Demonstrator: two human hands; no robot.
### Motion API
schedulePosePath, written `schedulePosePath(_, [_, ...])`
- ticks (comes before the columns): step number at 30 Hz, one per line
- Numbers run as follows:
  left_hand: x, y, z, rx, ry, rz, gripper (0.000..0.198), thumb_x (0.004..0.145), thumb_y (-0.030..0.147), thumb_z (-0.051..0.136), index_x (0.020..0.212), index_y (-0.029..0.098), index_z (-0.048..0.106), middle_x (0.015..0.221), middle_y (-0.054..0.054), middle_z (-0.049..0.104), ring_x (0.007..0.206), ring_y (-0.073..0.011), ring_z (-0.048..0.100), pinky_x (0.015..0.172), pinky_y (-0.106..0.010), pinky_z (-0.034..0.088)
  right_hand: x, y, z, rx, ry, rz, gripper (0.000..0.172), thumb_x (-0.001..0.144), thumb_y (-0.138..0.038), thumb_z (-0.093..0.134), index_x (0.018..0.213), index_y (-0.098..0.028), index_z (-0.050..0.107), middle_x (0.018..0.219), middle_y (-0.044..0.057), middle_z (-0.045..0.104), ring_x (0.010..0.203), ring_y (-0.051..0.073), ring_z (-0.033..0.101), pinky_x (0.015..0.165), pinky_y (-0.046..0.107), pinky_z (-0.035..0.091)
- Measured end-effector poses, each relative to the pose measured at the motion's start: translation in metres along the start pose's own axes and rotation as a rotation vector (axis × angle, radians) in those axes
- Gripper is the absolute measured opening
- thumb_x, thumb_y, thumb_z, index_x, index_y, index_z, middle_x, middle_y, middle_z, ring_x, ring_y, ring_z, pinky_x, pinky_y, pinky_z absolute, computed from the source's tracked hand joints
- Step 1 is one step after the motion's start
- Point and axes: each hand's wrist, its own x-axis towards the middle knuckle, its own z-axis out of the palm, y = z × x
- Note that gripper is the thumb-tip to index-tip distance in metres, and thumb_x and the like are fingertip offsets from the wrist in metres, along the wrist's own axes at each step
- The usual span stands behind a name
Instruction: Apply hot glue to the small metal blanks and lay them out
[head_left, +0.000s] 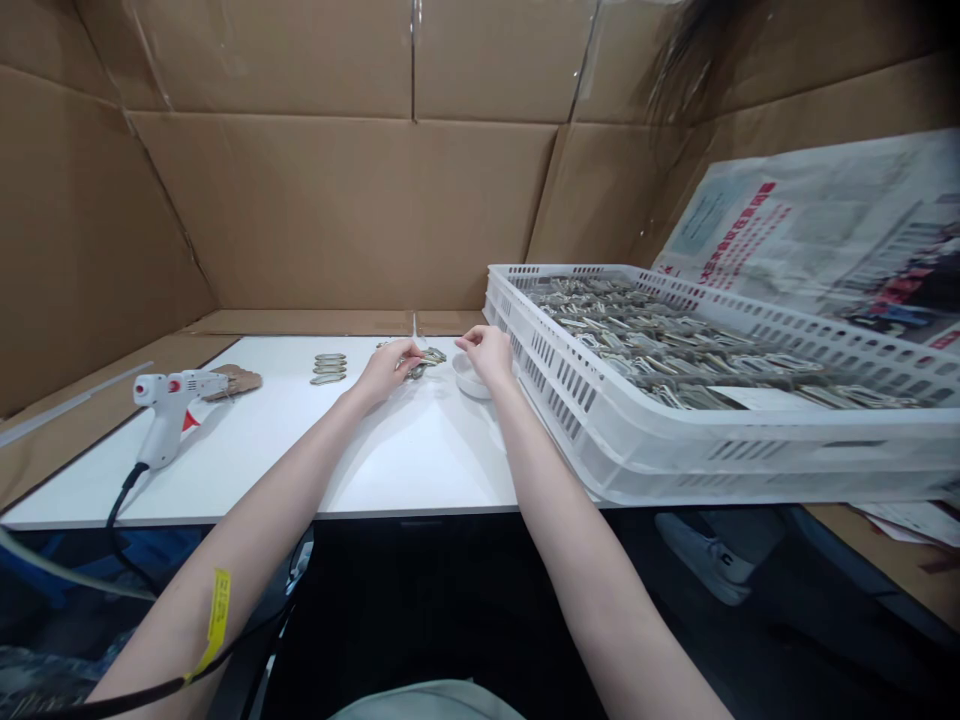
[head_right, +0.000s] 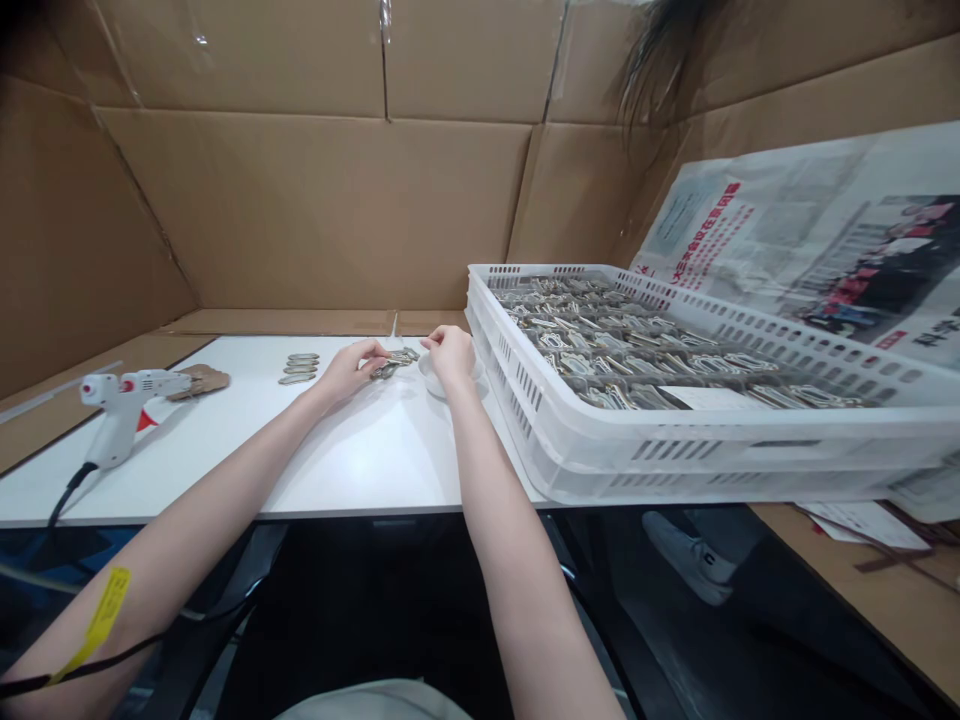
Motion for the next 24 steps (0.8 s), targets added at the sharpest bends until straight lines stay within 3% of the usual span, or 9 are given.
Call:
schedulePosePath(4, [0.000,0.003,-0.001,-0.062,0.023,-0.005,0.019,0.081,0.018,0.058,0.098,0.023,0.065,0.101,-0.005,0.071,0.082,-0.0176,0.065,0.079,-0.033,0.051,0.003,0.002,0.006,0.113,0.026,-0.059,0.008,0.076,-0.026,0.068,0.074,-0.018,0.070,0.074,0.003,0.071,0.071,0.016,0.063,0.071,0.026,0.045])
schedulePosePath(8, [0.000,0.010,-0.004,-0.119,0.061,-0.028,0.033,0.077,0.017,0.063,0.109,0.023,0.062,0.101,-0.005,0.068,0.076,-0.0152,0.066,0.073,-0.030,0.053,0.001,-0.002,0.015,0.286,-0.058,-0.150,0.003,0.075,-0.017,0.065,0.075,-0.017,0.068,0.069,0.001,0.069,0.065,0.013,0.063,0.069,0.024,0.046])
schedulePosePath(13, [0.001,0.016,-0.009,-0.211,0.124,-0.052,0.034,0.073,0.020,0.069,0.107,0.021,0.062,0.099,-0.005,0.068,0.073,-0.0142,0.065,0.072,-0.029,0.053,-0.006,-0.011,0.018,0.346,-0.113,-0.227,0.002,0.071,-0.018,0.069,0.072,-0.018,0.068,0.067,0.000,0.069,0.065,0.013,0.062,0.067,0.023,0.046])
schedulePosePath(16, [0.002,0.016,-0.009,-0.266,0.130,-0.054,0.032,0.072,0.024,0.071,0.103,0.020,0.063,0.098,-0.005,0.069,0.072,-0.0140,0.065,0.071,-0.029,0.053,-0.008,-0.013,0.017,0.330,-0.084,-0.244,0.009,0.069,-0.025,0.073,0.069,-0.018,0.067,0.064,0.000,0.067,0.062,0.013,0.060,0.064,0.023,0.044])
schedulePosePath(24, [0.003,0.018,-0.009,-0.396,0.170,-0.049,0.034,0.068,0.023,0.075,0.100,0.018,0.063,0.098,-0.007,0.068,0.090,-0.0193,0.066,0.079,-0.032,0.055,-0.008,-0.014,0.015,0.336,-0.077,-0.295,0.017,0.070,-0.033,0.072,0.067,-0.019,0.064,0.074,0.001,0.069,0.067,0.013,0.058,0.067,0.024,0.043])
